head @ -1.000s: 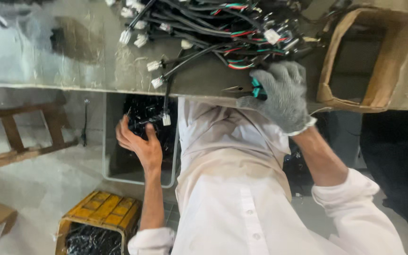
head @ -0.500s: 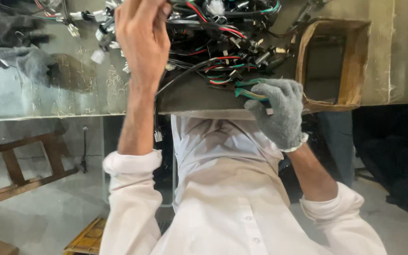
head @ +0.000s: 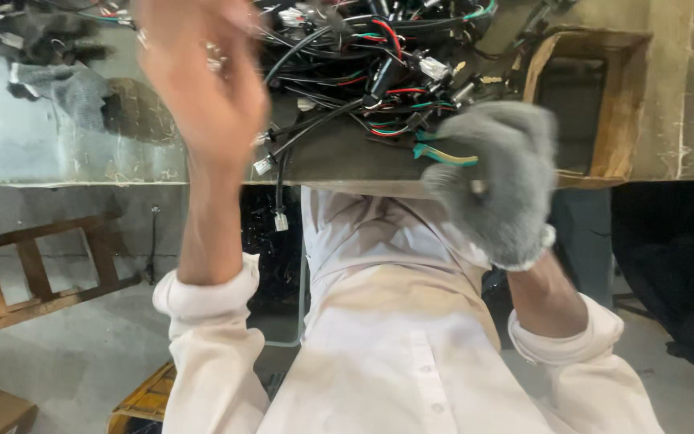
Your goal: The person strips the outer insulation from multiple black wires using pliers, then drops the processed wires into a bin below the table. The person handles each wire one at a time, repeating the same stripping motion throughout the clip.
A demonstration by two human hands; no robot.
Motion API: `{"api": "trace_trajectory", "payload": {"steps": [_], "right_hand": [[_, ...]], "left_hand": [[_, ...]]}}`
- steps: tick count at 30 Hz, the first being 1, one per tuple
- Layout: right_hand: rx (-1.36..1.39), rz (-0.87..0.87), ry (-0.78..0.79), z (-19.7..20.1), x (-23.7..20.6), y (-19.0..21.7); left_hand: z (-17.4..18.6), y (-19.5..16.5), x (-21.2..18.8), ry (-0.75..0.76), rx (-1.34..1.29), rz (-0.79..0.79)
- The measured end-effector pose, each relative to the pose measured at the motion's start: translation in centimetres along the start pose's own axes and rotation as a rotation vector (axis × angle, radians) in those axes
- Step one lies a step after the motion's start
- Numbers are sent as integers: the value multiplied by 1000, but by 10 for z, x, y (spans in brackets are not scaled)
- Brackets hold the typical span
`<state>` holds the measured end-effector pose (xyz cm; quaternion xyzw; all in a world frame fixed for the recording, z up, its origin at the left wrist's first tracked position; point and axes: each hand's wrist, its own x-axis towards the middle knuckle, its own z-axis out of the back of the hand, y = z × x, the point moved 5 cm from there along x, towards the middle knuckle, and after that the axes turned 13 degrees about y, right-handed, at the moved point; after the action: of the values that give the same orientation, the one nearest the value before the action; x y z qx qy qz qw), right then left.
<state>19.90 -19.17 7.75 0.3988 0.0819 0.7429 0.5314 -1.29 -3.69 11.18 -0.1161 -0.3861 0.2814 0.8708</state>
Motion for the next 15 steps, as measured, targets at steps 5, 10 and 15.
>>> {"api": "trace_trajectory", "payload": {"steps": [5,10,15], "right_hand": [[-86,-8,137,-10,-11,10],[159,-325,378,-27,-39,-27],[-8,-177,478,-41,-51,-27]], "left_hand": [[-36,-95,-32,481,120,-395],[-47,-52,-83,615,81,-26],[-46,-30,-123,581,1,294]]}}
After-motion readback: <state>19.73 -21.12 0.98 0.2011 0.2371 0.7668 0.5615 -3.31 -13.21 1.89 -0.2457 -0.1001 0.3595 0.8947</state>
